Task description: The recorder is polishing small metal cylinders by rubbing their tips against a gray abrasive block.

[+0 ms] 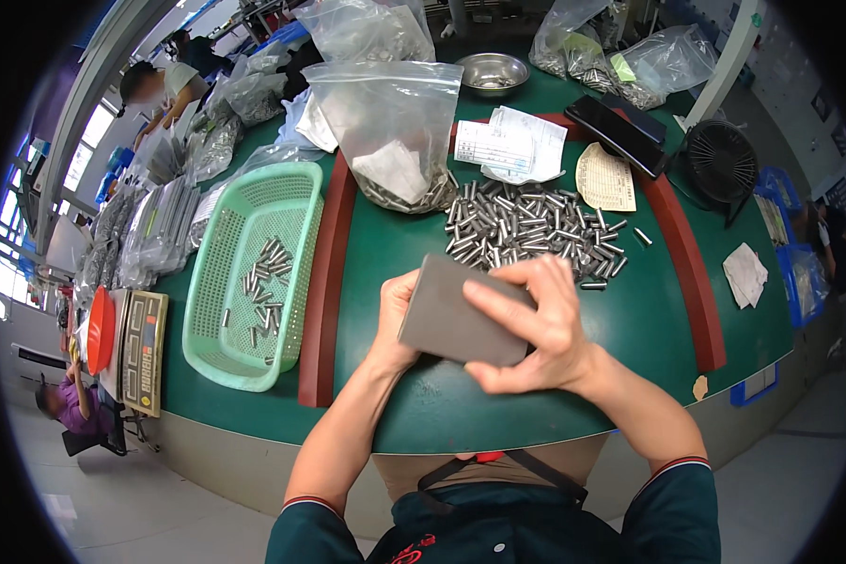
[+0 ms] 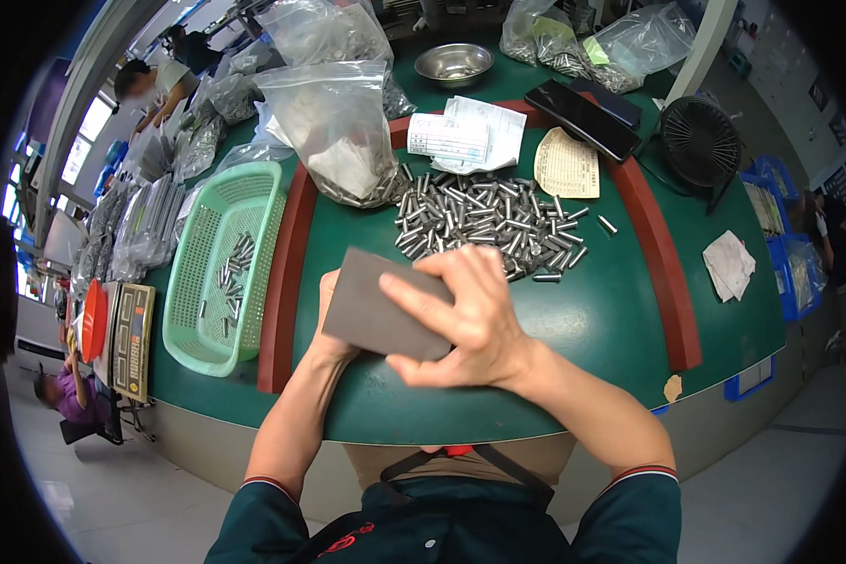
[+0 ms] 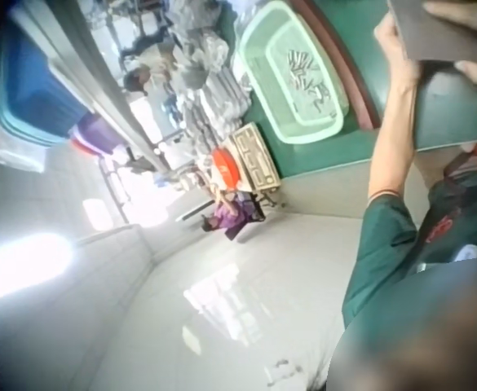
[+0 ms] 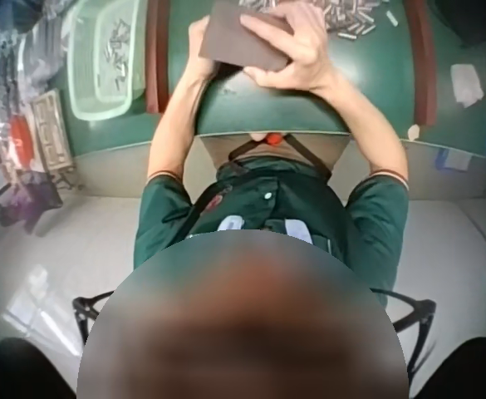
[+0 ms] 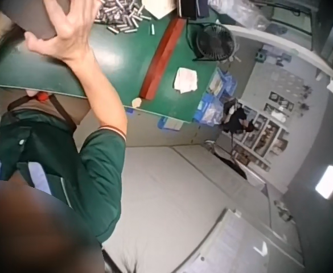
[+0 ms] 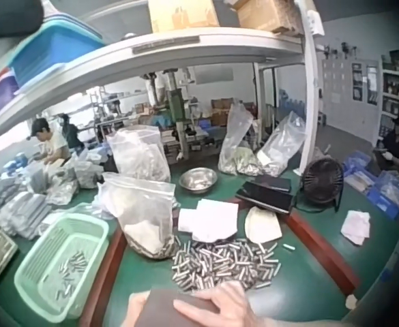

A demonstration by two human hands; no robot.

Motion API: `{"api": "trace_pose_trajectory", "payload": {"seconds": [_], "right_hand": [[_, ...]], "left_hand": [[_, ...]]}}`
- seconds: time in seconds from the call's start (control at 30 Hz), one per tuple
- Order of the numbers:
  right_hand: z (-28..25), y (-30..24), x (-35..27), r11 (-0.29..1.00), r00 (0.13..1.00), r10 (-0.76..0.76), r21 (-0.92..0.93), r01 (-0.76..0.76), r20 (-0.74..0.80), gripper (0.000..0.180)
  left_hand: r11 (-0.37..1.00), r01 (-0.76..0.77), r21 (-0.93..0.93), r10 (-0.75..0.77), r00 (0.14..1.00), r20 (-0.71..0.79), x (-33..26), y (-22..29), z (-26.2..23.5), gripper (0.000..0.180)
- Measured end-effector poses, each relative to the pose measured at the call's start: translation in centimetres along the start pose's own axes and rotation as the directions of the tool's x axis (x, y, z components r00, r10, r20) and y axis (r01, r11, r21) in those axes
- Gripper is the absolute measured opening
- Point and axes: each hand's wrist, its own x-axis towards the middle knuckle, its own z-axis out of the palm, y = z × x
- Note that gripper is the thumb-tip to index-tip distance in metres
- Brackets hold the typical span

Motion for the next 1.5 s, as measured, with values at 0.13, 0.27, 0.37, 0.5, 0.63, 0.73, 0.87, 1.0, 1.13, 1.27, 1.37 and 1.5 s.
{"api": "trace_pose_trajectory", "payload": {"seconds": [0.13, 0.27, 0.37, 0.5, 0.63, 0.73, 0.87, 1.0, 1.13, 1.27, 1.37, 1.5], "right_hand": [[-0.2, 3.7, 0.1, 0.956, 0.968, 0.16, -0.216, -0.2, -0.191, 0.066], [0.2, -0.2, 0.1, 1.0, 1.0, -0.004, 0.002, 0.004, -0.01, 0.065], [0.1, 3.9, -0.3, 0.946, 0.965, 0.19, -0.23, -0.229, -0.18, 0.066], [0.8, -0.3, 0.1, 1.0, 0.996, 0.008, 0.027, -0.006, -0.088, 0.063], [0.7, 3.3, 0.2, 0.956, 0.963, 0.206, -0.173, -0.237, -0.175, 0.062], [0.3, 1.5, -0.3, 0.999, 0.99, 0.041, -0.015, -0.043, -0.135, 0.066], [0.9, 1.9, 0.4, 0.991, 0.989, 0.111, -0.06, -0.117, -0.098, 0.064], [0.7, 1.4, -0.1, 1.0, 0.989, 0.019, -0.012, -0.021, -0.146, 0.064], [0.5, 2.0, 0.5, 0.99, 0.985, 0.126, -0.045, -0.132, -0.117, 0.061], [0.6, 1.7, 0.0, 0.998, 0.988, 0.055, -0.018, -0.058, -0.145, 0.063], [0.6, 0.9, 0.3, 0.998, 0.998, 0.044, -0.031, -0.046, -0.054, 0.064], [0.0, 2.7, 0.0, 0.974, 0.975, 0.135, -0.159, -0.164, -0.178, 0.062]], "left_hand": [[0.976, -0.202, -0.083, 0.208, 0.976, 0.071, 0.5, -1.2, -1.3, 0.013], [0.981, 0.072, -0.178, -0.071, 0.997, 0.011, 0.2, -0.2, -0.7, 0.013], [0.968, -0.152, -0.199, 0.176, 0.978, 0.113, 0.5, -0.9, -1.1, 0.016], [0.968, 0.061, -0.243, -0.05, 0.997, 0.054, 0.3, -0.3, -1.8, 0.022], [0.98, -0.098, -0.171, 0.101, 0.995, 0.008, 0.2, -0.7, -0.6, 0.023], [0.975, -0.135, -0.177, 0.145, 0.988, 0.043, 0.4, -1.0, -1.1, 0.02], [0.982, -0.093, -0.165, 0.102, 0.994, 0.045, 0.1, -0.8, -1.1, 0.012], [0.983, -0.096, -0.155, 0.105, 0.993, 0.048, 0.6, -0.4, -1.1, 0.013], [0.969, -0.119, -0.215, 0.13, 0.991, 0.035, 0.4, -0.9, -0.9, 0.019], [0.968, -0.103, -0.231, 0.108, 0.994, 0.01, 0.7, -1.0, -1.5, 0.018], [0.974, 0.089, -0.208, -0.1, 0.994, -0.042, 0.5, -0.4, -1.0, 0.018], [0.962, -0.159, -0.223, 0.176, 0.983, 0.059, 1.0, -1.1, -1.6, 0.018]]}}
